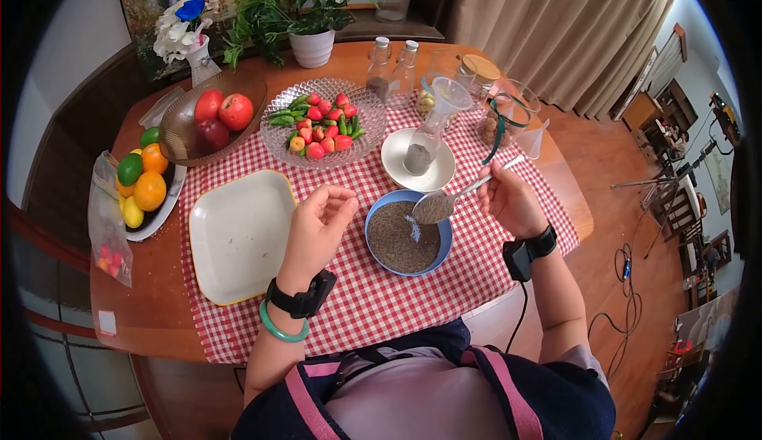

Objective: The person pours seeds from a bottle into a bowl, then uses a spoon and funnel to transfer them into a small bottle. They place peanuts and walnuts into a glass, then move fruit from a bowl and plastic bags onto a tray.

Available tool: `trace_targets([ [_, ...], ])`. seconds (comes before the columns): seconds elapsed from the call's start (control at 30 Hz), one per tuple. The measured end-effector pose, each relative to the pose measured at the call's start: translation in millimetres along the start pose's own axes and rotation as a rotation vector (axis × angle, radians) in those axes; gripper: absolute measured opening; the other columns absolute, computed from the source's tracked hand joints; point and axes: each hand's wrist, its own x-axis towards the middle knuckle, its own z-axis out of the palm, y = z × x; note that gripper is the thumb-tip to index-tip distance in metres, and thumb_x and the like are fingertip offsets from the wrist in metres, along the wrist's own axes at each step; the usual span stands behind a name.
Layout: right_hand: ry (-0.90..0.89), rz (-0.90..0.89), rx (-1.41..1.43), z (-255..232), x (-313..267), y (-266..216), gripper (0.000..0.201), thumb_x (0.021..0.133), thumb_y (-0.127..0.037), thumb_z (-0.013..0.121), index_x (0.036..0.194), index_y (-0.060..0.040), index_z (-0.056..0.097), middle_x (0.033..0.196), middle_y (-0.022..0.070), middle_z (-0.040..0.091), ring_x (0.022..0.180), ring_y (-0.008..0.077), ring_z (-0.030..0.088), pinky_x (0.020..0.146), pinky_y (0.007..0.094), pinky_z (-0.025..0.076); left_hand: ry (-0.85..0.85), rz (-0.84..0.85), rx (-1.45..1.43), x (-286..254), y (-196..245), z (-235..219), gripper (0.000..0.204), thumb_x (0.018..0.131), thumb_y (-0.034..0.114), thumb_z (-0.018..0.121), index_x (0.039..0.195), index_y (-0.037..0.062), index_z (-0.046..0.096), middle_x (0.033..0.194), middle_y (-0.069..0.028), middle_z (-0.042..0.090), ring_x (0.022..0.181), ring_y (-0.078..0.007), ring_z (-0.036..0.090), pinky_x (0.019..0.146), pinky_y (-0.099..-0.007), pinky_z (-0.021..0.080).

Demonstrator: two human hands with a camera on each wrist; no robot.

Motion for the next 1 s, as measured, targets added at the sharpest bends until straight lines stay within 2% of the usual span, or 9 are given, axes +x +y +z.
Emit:
trace_targets([
  [0.1,-0.037,-0.103,-0.025,-0.3,8.6,-31.4,0.035,0.102,-0.032,0.035,0.1,-0.0032,0.056,0.076,0.0056,0.064,0.063,0.0123,0.062,0.062,0.0235,0.052,-0.001,0.008,-0.002,0.0,-1.3,-0.3,0.015,0.091,0.01,0.059,0.101,-0.0015,0.059,0.091,-0.0054,0.064,0.082,-0.0102,0.061,0.074,-0.0248,0.051],
  [0.27,0.041,-0.261,-0.051,12.5,20.6,-87.5,0.036,0.102,-0.029,0.034,0.103,-0.0009,0.056,0.077,0.005,0.062,0.066,0.011,0.06,0.062,0.0228,0.052,0.005,0.009,0.019,-0.2,0.2,-1.4,0.015,0.091,0.01,0.059,0.101,-0.0016,0.06,0.09,-0.0052,0.064,0.082,-0.0103,0.061,0.075,-0.0249,0.05],
  [0.37,-0.018,-0.323,-0.068,-0.6,33.6,-111.3,0.036,0.102,-0.029,0.033,0.103,0.0001,0.055,0.08,0.0071,0.062,0.073,0.0121,0.063,0.07,0.0232,0.056,0.01,-0.002,0.006,-0.9,2.5,-1.5,0.015,0.091,0.01,0.059,0.1,-0.0014,0.06,0.09,-0.0049,0.064,0.081,-0.01,0.06,0.075,-0.0244,0.05],
  [0.4,0.015,-0.345,-0.101,-2.1,37.3,-117.0,0.036,0.102,-0.029,0.034,0.105,0.001,0.055,0.081,0.0084,0.063,0.075,0.0137,0.064,0.073,0.0248,0.057,0.01,0.0,0.0,-1.0,2.6,-1.5,0.015,0.091,0.01,0.059,0.1,-0.0013,0.06,0.09,-0.0048,0.064,0.081,-0.0099,0.06,0.075,-0.0243,0.05],
  [0.5,0.117,-0.411,-0.234,3.1,44.5,-124.5,0.037,0.102,-0.028,0.035,0.105,0.0018,0.055,0.082,0.0086,0.063,0.073,0.0147,0.064,0.073,0.0259,0.057,0.024,0.021,-0.019,-1.0,0.3,-0.5,0.015,0.09,0.011,0.06,0.099,-0.0009,0.061,0.087,-0.0042,0.064,0.078,-0.0094,0.06,0.072,-0.0238,0.049],
  [0.53,0.155,-0.414,-0.264,7.3,45.4,-124.6,0.032,0.101,-0.028,0.042,0.105,-0.0002,0.057,0.081,0.0057,0.063,0.073,0.0114,0.062,0.069,0.023,0.055,0.038,0.038,-0.028,-0.6,-2.5,0.5,0.016,0.089,0.013,0.062,0.098,-0.0007,0.061,0.084,-0.004,0.065,0.075,-0.0091,0.06,0.069,-0.0236,0.049],
  [0.57,0.165,-0.419,-0.298,6.5,47.2,-125.3,0.032,0.1,-0.028,0.042,0.105,-0.0001,0.057,0.082,0.006,0.063,0.073,0.0116,0.062,0.069,0.0234,0.055,0.053,0.056,-0.037,-0.2,-4.1,1.0,0.017,0.089,0.014,0.063,0.097,-0.0005,0.062,0.081,-0.0037,0.065,0.073,-0.0087,0.059,0.066,-0.0233,0.048],
  [0.73,0.23,-0.472,-0.481,13.2,52.6,-124.3,0.036,0.101,-0.029,0.042,0.104,0.0029,0.058,0.081,0.0095,0.064,0.071,0.0141,0.064,0.068,0.0279,0.056,0.051,0.053,-0.04,0.1,-4.5,0.9,0.017,0.089,0.014,0.063,0.097,-0.0006,0.062,0.082,-0.004,0.065,0.073,-0.0088,0.059,0.066,-0.0234,0.048],
  [1.0,0.199,-0.619,-0.771,38.8,38.6,-116.4,0.037,0.1,-0.028,0.044,0.108,0.0047,0.061,0.084,0.0102,0.065,0.074,0.0139,0.065,0.069,0.0246,0.055,0.057,0.05,-0.029,0.3,-5.1,2.0,0.016,0.089,0.013,0.063,0.097,-0.0005,0.062,0.081,-0.0035,0.065,0.073,-0.0085,0.059,0.066,-0.0232,0.048],
])
